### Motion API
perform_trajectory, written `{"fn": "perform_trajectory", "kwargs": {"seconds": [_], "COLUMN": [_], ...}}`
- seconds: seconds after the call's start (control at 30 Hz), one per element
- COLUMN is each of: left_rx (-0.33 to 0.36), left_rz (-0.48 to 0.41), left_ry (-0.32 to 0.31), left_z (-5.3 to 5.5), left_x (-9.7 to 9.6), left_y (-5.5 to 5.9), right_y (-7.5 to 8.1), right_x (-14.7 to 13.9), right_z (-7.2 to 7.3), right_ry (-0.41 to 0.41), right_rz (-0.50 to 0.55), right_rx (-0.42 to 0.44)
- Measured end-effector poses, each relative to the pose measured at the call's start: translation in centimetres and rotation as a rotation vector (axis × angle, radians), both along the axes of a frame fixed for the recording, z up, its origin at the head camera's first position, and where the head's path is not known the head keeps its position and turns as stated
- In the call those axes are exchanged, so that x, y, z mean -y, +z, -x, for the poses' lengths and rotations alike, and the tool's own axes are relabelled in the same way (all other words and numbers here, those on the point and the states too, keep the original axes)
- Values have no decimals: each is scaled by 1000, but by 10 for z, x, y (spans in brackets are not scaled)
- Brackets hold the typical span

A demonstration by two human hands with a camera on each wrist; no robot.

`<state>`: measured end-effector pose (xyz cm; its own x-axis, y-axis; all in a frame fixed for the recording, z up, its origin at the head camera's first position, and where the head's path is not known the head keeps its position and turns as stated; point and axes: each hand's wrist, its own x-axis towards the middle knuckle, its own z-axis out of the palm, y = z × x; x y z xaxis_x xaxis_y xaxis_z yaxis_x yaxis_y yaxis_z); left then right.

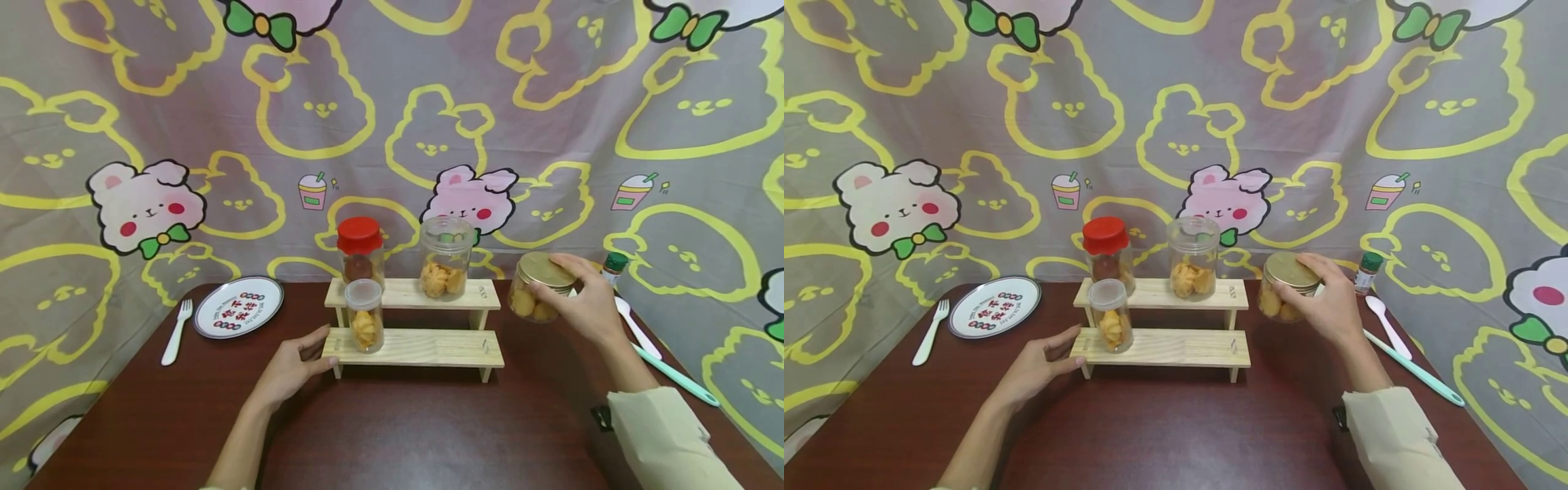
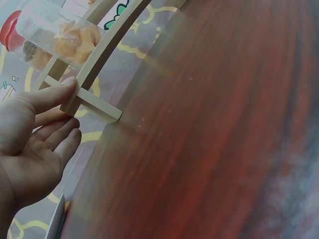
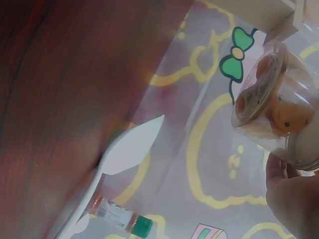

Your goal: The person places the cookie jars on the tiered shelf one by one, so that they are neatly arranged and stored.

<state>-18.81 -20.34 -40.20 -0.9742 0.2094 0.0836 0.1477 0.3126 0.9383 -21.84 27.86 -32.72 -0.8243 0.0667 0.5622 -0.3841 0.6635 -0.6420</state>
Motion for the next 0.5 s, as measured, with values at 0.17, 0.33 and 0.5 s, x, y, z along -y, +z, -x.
{"fn": "perform_trajectory", "kwargs": {"seconds": [0.17,0.33,0.5], "left_rx": [5,9,2], "left_rz": [-2,-9,-4], "left_ry": [1,-1,-3], "left_z": [0,0,0], "left_x": [0,1,1], "left_y": [-1,-1,0], "right_y": [1,2,4], "right_x": [4,8,13], "right_z": [-6,-14,-18], "right_ry": [38,39,57], "right_rz": [-8,-42,-58], "right_rx": [-8,9,-2]}}
